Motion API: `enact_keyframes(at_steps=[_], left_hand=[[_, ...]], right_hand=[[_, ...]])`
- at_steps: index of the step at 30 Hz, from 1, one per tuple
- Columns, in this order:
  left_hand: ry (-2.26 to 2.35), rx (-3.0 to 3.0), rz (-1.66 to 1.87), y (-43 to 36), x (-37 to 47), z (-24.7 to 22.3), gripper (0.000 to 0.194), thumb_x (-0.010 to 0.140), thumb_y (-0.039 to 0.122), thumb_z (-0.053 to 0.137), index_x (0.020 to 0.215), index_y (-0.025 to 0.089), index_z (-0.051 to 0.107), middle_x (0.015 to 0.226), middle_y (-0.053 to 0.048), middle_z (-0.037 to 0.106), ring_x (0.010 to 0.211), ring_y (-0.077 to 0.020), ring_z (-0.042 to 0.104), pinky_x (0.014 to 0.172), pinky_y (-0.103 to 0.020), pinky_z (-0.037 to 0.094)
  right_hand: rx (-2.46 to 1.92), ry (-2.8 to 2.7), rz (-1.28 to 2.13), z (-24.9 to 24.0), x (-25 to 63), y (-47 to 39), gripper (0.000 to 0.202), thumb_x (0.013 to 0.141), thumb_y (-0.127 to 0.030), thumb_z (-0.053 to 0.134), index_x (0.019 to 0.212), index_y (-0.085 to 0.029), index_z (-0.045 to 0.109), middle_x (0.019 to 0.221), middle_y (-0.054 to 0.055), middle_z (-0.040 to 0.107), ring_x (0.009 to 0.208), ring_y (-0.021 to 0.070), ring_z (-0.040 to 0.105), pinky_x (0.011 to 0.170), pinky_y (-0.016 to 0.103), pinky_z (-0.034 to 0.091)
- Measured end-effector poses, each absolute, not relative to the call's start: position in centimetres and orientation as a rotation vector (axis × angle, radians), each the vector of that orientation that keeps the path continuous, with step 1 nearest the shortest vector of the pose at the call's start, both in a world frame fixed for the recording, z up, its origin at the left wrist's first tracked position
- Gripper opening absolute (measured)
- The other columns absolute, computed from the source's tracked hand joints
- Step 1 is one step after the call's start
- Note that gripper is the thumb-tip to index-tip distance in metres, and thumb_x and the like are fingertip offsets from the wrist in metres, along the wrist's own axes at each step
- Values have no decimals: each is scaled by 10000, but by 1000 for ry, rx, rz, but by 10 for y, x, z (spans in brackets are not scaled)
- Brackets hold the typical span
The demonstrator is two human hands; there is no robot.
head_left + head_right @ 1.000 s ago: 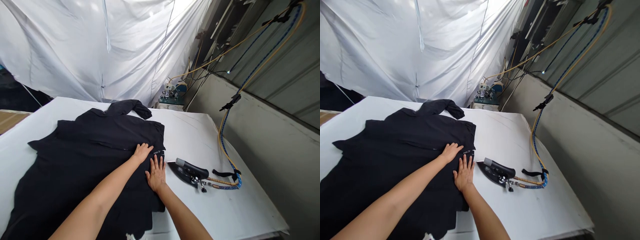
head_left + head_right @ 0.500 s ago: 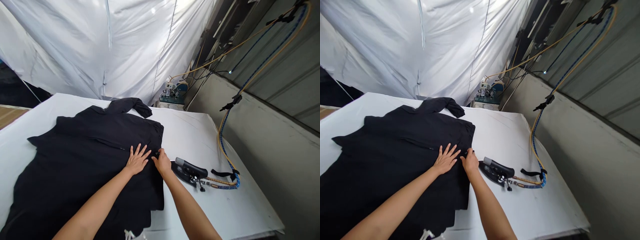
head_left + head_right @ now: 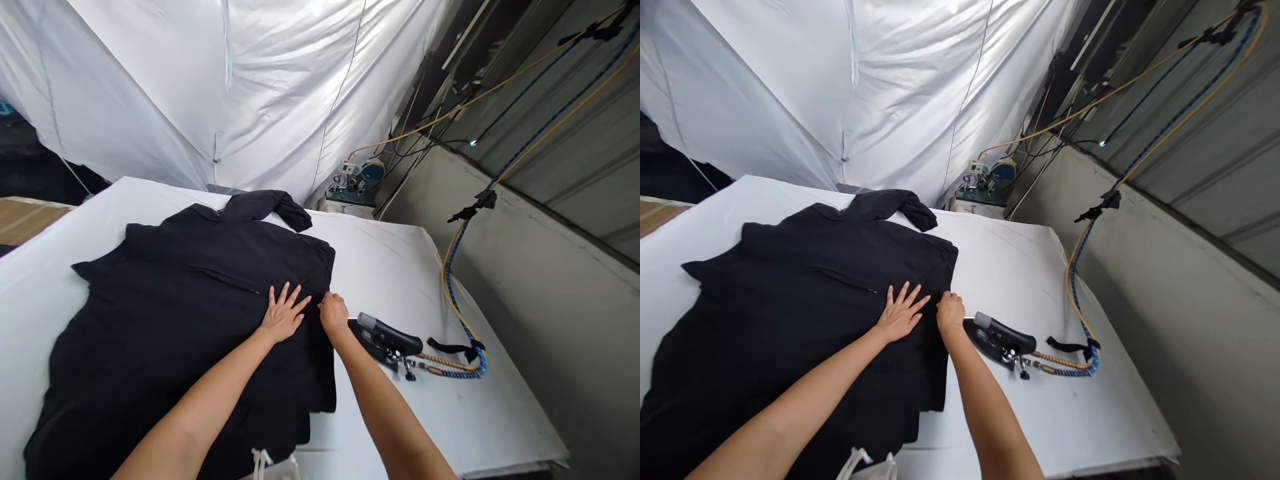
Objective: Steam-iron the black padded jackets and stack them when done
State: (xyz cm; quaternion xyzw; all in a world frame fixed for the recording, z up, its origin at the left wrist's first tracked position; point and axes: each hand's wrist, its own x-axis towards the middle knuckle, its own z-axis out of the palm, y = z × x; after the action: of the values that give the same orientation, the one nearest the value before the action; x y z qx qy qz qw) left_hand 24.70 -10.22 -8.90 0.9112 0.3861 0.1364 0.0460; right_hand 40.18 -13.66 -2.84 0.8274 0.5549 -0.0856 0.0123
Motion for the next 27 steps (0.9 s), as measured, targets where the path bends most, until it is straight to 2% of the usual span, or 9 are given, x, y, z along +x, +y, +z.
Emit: enact_keyframes(at_steps=[5, 8, 11, 15, 17, 19, 22, 25, 27], left_hand=[[1172, 2763, 427, -103, 248, -89, 518, 838, 417, 404, 1344, 392, 295, 1477, 1, 191, 1348, -321, 56, 1010, -631, -48], [1168, 2738, 446, -103, 249, -88, 500, 829, 398, 422, 1323, 379, 346, 1473, -7, 205, 1345, -331, 66, 1001, -649, -33], [1103, 2704, 448, -100, 245, -81, 474, 826, 330, 427, 1299, 349, 391, 1445, -15, 275, 1337, -315, 128, 1012, -648, 34], [1257, 2676, 543, -88, 217, -68, 406, 825, 159, 360, 1190, 230, 524, 1291, -70, 464, 1271, -201, 309, 1094, -439, 134], [1543, 2609, 542, -79, 195, -65, 397, 826, 197, 374, 1195, 193, 521, 1274, -106, 466, 1261, -239, 315, 1086, -442, 140], [1815, 2490, 453, -71, 172, -63, 504, 814, 352, 420, 1276, 150, 438, 1329, -158, 398, 1275, -326, 264, 1048, -520, 150], [1954, 2399, 301, -61, 146, -60, 746, 763, 550, 424, 1334, 79, 331, 1339, -218, 357, 1236, -371, 298, 996, -545, 199], [1891, 2473, 225, -51, 134, -51, 590, 817, 500, 362, 1256, 112, 428, 1194, -175, 492, 1074, -298, 462, 970, -487, 251], [1828, 2520, 157, -44, 132, -43, 440, 849, 433, 329, 1116, 155, 541, 1061, -135, 556, 988, -270, 503, 944, -481, 271]], right_hand=[[2553, 1559, -516, -7, 415, -132, 233, 841, -157, 424, 1038, -178, 545, 954, 105, 630, 893, 204, 597, 727, 286, 429], [2538, 1502, -444, 4, 411, -131, 295, 828, -131, 405, 1081, -144, 557, 1104, 161, 570, 1032, 248, 534, 797, 328, 418], [2448, 1827, -215, -4, 389, -134, 428, 833, -232, 447, 1257, -172, 452, 1368, 136, 357, 1272, 272, 275, 976, 389, 285], [2375, 1970, -234, -38, 365, -140, 632, 842, -489, 388, 1407, -265, 211, 1492, 20, 58, 1339, 301, -13, 1040, 480, 97], [2422, 1863, -262, -53, 364, -141, 667, 841, -567, 306, 1421, -283, 139, 1493, -10, -32, 1330, 334, -48, 1027, 526, 54], [2449, 1760, -290, -61, 366, -139, 695, 829, -610, 253, 1425, -278, 114, 1486, -26, -85, 1322, 359, -55, 1012, 561, 34], [2484, 1722, -281, -57, 368, -129, 701, 833, -607, 223, 1423, -234, 160, 1485, -2, -92, 1320, 359, -84, 1003, 579, 32], [2489, 1813, -189, -44, 369, -114, 613, 883, -494, 172, 1422, -203, 174, 1491, 12, -40, 1337, 277, -96, 1035, 513, 47], [2497, 1707, -287, -36, 369, -103, 579, 890, -451, 186, 1415, -207, 195, 1492, 25, 29, 1341, 273, -12, 1027, 522, 79]])
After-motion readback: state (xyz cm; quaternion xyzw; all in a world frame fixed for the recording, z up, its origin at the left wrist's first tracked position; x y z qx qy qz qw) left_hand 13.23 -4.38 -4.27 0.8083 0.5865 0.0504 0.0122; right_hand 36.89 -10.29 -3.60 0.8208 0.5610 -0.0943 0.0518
